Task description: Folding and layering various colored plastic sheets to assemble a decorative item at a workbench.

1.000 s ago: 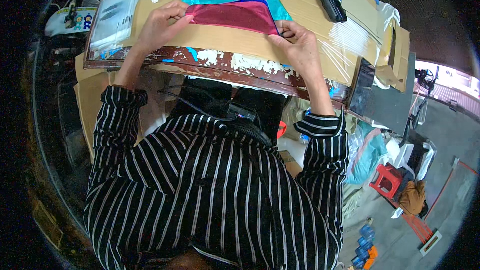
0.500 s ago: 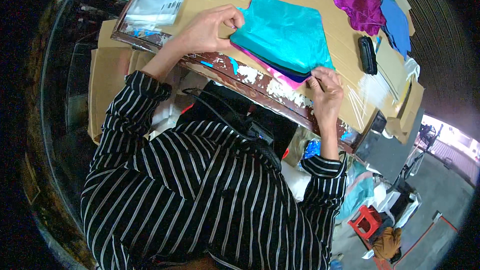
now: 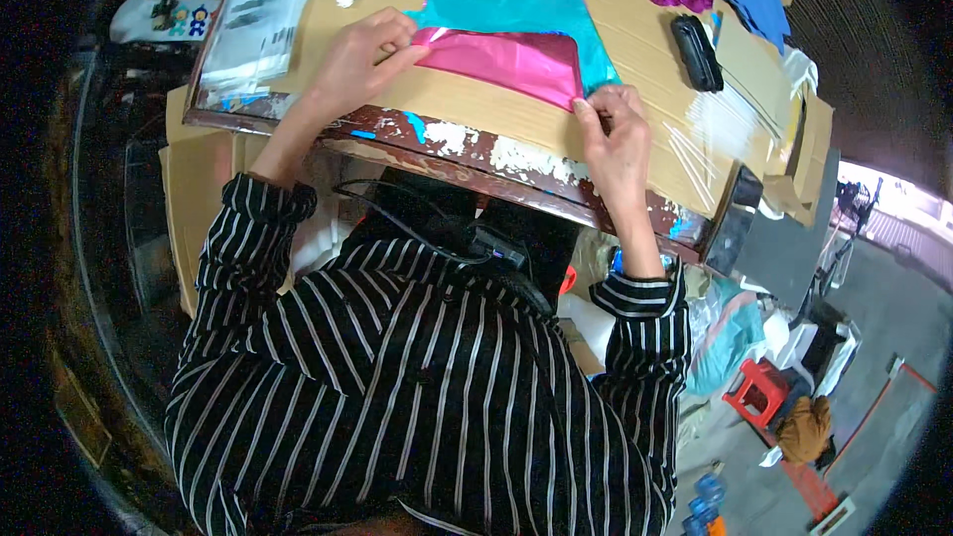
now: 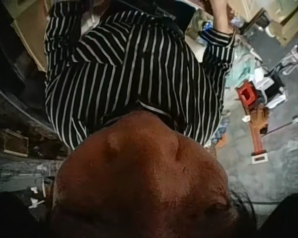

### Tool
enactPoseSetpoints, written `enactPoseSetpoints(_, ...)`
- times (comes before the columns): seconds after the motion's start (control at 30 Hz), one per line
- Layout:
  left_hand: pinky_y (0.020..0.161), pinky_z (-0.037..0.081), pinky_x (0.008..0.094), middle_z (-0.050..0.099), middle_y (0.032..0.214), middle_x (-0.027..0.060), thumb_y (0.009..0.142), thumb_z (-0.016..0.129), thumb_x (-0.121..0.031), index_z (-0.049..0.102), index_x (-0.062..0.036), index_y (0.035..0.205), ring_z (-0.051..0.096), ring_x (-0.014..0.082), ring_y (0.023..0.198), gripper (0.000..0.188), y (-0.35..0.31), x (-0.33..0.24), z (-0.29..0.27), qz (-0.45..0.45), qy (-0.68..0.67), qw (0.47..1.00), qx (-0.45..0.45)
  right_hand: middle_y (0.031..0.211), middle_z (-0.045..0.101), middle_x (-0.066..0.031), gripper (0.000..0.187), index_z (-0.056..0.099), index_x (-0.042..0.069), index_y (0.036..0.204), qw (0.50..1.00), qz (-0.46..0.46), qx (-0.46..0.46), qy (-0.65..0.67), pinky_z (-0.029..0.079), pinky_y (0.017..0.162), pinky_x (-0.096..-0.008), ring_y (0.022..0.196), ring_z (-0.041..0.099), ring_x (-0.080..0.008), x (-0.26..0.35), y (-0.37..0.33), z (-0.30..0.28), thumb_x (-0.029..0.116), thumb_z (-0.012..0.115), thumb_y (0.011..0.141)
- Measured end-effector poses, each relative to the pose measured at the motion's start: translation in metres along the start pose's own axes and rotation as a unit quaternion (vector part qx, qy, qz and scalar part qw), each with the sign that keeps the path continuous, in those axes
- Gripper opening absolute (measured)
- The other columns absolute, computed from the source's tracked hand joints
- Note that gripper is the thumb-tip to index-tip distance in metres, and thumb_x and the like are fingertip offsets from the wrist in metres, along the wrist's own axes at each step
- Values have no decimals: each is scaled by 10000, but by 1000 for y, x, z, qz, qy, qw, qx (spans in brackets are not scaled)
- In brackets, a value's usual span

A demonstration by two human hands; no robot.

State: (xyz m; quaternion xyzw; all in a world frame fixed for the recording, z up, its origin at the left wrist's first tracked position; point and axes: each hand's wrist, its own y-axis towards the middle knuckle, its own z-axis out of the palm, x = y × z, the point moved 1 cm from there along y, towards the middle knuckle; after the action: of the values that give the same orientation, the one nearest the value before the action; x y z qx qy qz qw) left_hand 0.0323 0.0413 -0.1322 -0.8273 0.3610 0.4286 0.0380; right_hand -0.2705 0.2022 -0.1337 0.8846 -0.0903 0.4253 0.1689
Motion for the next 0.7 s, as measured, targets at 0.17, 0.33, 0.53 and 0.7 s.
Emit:
enactPoseSetpoints(0.17,717,533,341,678,993,139,942,745,-190,612,41,837,666,242,780,286,2,-2,4,-43,50,998,-2,863,614,-149,170,657,-52,821,1000,8,9,-22,496,706,-370,776,613,-266,8,5,4,56,780,867)
enactPoseSetpoints(0.33,678,516,370,643,942,152,945,732,-182,582,39,839,648,268,751,288,1,-5,11,-27,69,996,-51,802,586,-156,210,618,-45,772,997,18,8,-76,469,650,-404,704,573,-288,18,10,4,57,780,858)
enactPoseSetpoints(0.53,728,511,450,637,913,172,918,715,-145,583,32,800,636,373,815,250,2,-15,14,-30,107,992,-53,770,570,-162,238,605,-40,748,992,22,3,-121,463,656,-426,711,565,-312,18,13,2,69,791,849)
enactPoseSetpoints(0.7,689,509,420,620,908,160,932,709,-141,543,30,807,619,340,757,269,3,-13,12,-28,103,994,-38,898,592,-110,190,631,-6,854,981,-7,-3,-192,482,714,-394,789,593,-239,25,13,3,86,797,853)
